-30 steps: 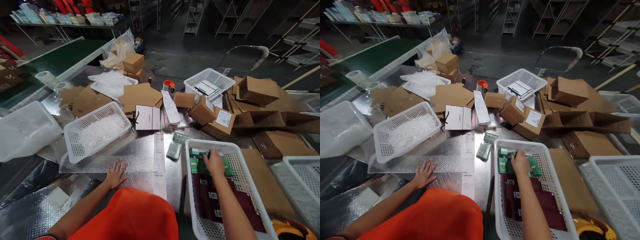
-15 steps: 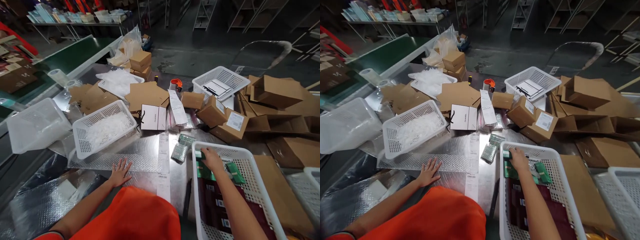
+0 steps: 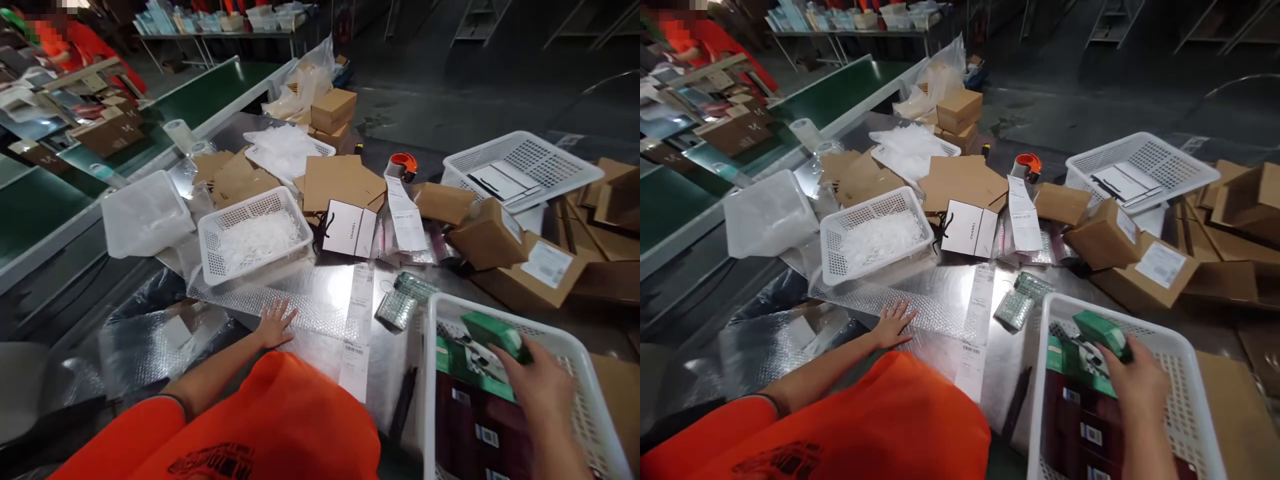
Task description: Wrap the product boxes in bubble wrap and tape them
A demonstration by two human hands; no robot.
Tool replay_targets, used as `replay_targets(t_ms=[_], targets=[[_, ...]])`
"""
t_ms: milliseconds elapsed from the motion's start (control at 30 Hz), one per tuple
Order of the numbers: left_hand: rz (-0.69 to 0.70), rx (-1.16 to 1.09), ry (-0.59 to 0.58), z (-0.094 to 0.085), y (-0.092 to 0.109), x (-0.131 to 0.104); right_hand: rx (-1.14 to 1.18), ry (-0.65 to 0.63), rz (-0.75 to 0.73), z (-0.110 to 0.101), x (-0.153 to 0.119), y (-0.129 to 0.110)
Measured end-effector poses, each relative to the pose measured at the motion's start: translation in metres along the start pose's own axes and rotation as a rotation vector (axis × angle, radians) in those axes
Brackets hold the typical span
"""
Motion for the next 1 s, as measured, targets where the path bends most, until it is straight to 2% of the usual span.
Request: replay_targets(t_ms=[67, 100, 133, 200, 300, 367, 433, 533, 633, 733, 833, 1000], targets=[[0.022, -0.004, 0.034, -0.004, 0.009, 0.001, -0.012, 0.105, -0.004, -0.022, -0.028, -0.005], [0.022, -0.007, 0.059, -0.005, 0.011, 0.001, 0.047, 0.127, 0.012, -0.023, -0.045, -0.010], [0.009, -0.008, 0.092, -0.006, 0.012, 0.002, 0.107, 0.120, 0.014, -0.015, -0.065, -0.020], [-0.042, -0.003, 0.168, -0.008, 0.007, 0.001, 0.240, 0.010, 0.026, 0.029, -0.105, -0.047], [-0.099, 0.009, 0.240, -0.008, -0.012, -0.003, 0.433, -0.316, -0.020, 0.135, -0.164, -0.102], [-0.089, 0.016, 0.232, -0.004, -0.026, -0.006, 0.477, -0.460, -0.090, 0.198, -0.196, -0.133], [-0.073, 0.018, 0.211, 0.000, -0.039, -0.006, 0.458, -0.488, -0.190, 0.242, -0.216, -0.155], [-0.049, 0.008, 0.197, 0.006, -0.052, -0.004, 0.364, -0.443, -0.396, 0.281, -0.235, -0.174], [-0.015, 0.009, 0.207, 0.009, -0.055, -0.001, 0.244, -0.414, -0.607, 0.309, -0.259, -0.176], [0.006, 0.029, 0.213, 0.010, -0.054, -0.001, 0.138, -0.330, -0.753, 0.325, -0.284, -0.167], [0.017, 0.040, 0.200, 0.009, -0.053, -0.003, 0.054, -0.267, -0.754, 0.328, -0.296, -0.158], [0.028, 0.042, 0.166, 0.002, -0.052, -0.005, 0.045, -0.401, -0.652, 0.329, -0.293, -0.168]])
Point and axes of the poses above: each hand's wrist, its own x-axis towards the middle knuckle, its own z-axis out of the palm, y = z × x, the point moved 9 cm from there along x, towards the middle knuckle, and after that the axes turned 15 degrees about x, right-handed, at the moved point
